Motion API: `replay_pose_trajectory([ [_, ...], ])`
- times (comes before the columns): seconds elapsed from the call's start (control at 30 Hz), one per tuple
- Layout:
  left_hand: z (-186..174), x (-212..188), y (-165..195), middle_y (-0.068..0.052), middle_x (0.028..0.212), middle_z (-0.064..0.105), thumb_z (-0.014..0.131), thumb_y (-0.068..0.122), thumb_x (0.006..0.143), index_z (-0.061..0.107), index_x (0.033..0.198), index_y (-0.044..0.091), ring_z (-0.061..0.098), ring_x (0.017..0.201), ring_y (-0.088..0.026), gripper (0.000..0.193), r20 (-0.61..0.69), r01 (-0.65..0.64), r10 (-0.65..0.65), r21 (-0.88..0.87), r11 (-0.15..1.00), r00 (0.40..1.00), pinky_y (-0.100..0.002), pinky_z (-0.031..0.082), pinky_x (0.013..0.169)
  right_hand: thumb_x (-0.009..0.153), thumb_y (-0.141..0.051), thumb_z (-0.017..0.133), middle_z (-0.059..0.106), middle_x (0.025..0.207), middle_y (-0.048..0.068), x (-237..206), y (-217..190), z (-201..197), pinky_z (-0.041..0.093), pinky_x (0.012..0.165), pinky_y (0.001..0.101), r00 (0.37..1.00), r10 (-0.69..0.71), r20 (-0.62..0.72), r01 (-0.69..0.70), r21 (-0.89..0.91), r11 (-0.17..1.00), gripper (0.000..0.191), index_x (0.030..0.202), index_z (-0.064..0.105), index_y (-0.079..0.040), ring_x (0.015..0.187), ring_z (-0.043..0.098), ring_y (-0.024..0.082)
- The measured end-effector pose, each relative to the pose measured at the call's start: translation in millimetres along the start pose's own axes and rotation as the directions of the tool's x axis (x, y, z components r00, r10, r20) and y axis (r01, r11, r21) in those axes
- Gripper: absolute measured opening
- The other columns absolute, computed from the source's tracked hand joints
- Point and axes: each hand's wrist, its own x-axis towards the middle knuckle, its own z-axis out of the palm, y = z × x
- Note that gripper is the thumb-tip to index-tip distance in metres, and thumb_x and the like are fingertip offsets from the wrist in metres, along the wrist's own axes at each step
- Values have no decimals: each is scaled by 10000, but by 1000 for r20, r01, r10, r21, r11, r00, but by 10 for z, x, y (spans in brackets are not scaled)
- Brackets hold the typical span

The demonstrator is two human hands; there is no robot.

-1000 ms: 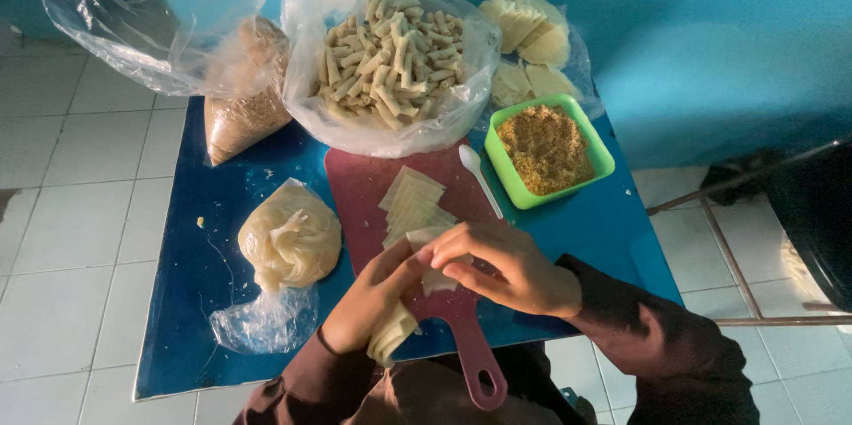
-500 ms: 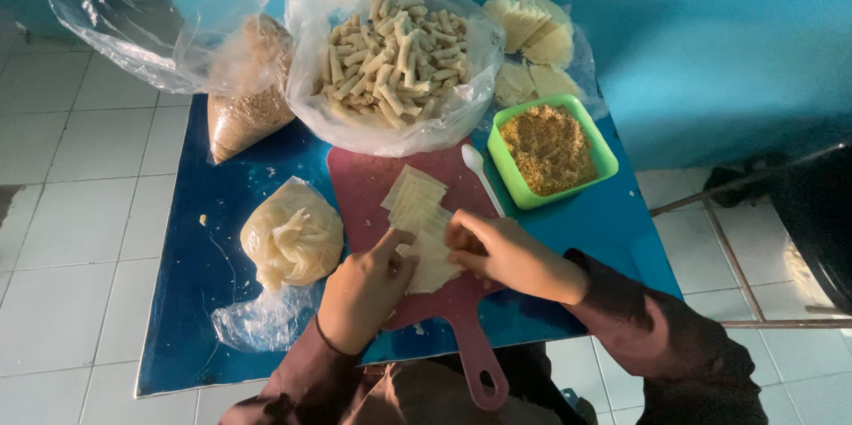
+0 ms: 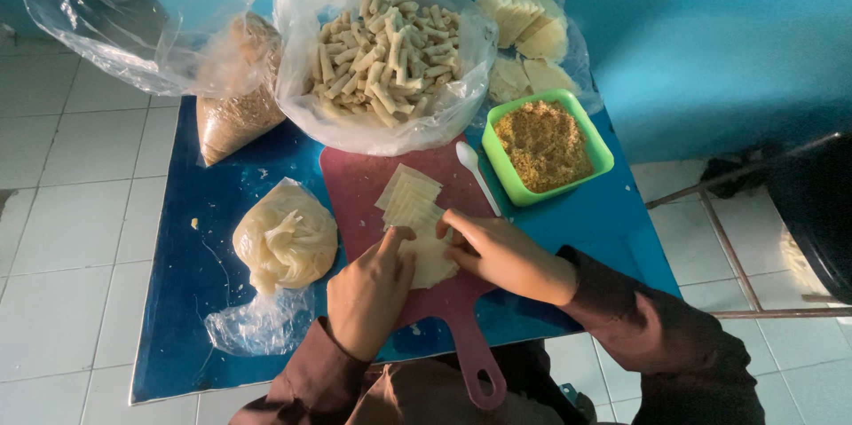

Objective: The person folds thin square dough wrappers one at a time on a pink paddle board, pressing each fold flat and stacking the folded pieces in a pile on the board. They occasionally reach into a green container of brown filling and take more wrappers from a stack beside the table while a bowl of already folded pieces sits nearby.

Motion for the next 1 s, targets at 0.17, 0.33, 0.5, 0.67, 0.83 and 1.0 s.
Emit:
replay_pose_trajectory([
  [0.17, 48, 1, -24, -71, 784, 724, 626, 236, 928, 636, 1097, 211, 701, 592, -291, 171, -45, -37, 38, 19, 999, 998, -404, 522, 458, 903, -122, 716, 724, 812, 102, 7, 14, 14, 545, 630, 378, 1000, 8, -4, -8, -53, 999, 271, 1126, 567, -83, 756, 737, 289],
  [0.33, 31, -2, 3, -54, 798, 727, 632, 249, 943, 656, 1055, 217, 706, 610, -278, 118, -93, -64, 66, 18, 998, 993, -394, 523, 462, 886, -143, 736, 702, 905, 96, 8, -10, 11, 549, 639, 373, 1000, -17, -12, 15, -134, 991, 277, 1128, 606, -102, 768, 725, 282],
  [0.5, -141, -77, 83, -76, 836, 702, 652, 317, 918, 618, 1251, 182, 708, 629, -292, 361, -52, -18, 18, -2, 1000, 999, -404, 531, 466, 894, -152, 739, 636, 1076, 80, -4, -105, -15, 553, 666, 348, 984, -120, -131, 86, -237, 968, 271, 1144, 640, -121, 825, 709, 256],
  [0.67, -319, -141, 98, -103, 1022, 650, 581, 303, 1005, 535, 1384, 99, 698, 840, -225, 433, -2, -12, 12, -425, 905, 1000, -342, 561, 722, 822, -271, 806, 619, 1174, 80, 0, -222, -71, 517, 889, 401, 962, -270, -35, 263, -136, 955, 475, 1237, 643, -105, 1061, 634, 289],
  [0.83, -306, -110, 77, -76, 1166, 545, 501, 234, 1053, 454, 1474, 63, 573, 1007, -140, 457, 81, 19, 77, -804, 594, 994, -288, 504, 880, 839, -334, 823, 572, 1304, 127, -94, -264, 24, 451, 1046, 421, 934, -356, 34, 349, 125, 929, 624, 1338, 587, -43, 1266, 540, 304],
  [1.0, -192, -64, 9, -47, 1167, 491, 657, 91, 932, 433, 1390, 63, 558, 976, -114, 510, 155, 101, 91, -895, 434, 984, -260, 543, 797, 1005, -244, 712, 606, 1153, 56, -147, -112, 4, 511, 918, 278, 981, 58, 187, -164, 623, 765, 296, 1213, 607, -62, 1096, 590, 95],
])
